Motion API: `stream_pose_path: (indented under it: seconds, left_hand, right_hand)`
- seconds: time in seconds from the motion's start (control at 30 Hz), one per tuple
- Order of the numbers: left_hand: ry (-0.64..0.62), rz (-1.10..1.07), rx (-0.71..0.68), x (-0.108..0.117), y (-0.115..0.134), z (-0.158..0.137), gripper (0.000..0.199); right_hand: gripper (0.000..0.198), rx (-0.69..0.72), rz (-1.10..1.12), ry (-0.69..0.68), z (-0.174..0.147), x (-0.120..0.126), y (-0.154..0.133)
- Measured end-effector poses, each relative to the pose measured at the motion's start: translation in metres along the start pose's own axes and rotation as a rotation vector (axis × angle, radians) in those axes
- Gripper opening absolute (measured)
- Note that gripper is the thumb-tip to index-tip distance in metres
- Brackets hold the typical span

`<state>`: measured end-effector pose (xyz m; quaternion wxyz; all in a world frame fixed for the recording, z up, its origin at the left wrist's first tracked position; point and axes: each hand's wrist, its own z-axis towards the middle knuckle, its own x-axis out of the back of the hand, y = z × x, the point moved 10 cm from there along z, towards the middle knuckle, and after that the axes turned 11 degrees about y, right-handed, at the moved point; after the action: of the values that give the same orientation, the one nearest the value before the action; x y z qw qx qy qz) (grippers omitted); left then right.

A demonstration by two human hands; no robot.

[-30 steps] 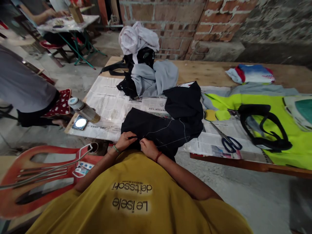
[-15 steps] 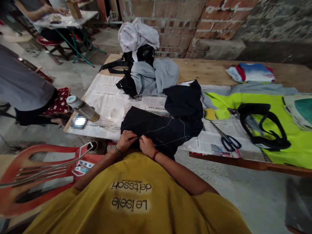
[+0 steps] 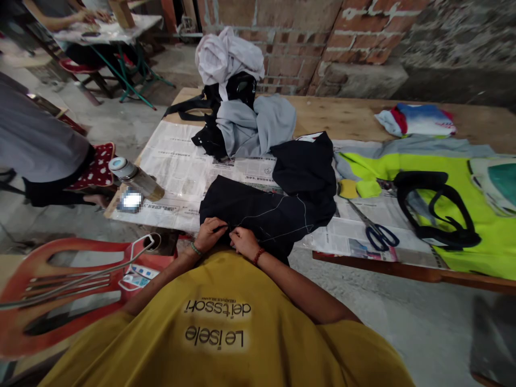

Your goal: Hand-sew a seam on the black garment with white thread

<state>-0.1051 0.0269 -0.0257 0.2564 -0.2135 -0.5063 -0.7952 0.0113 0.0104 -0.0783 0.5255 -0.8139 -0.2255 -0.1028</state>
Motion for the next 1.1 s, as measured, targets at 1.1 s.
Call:
stream_pose_path:
  seconds: [1.1]
  left_hand:
    - [0.007, -0.023, -0.021, -0.006, -0.004, -0.003, 0.008]
  right_hand:
    - [0.013, 0.346, -0.176, -0.093, 0.048, 0.016, -0.055]
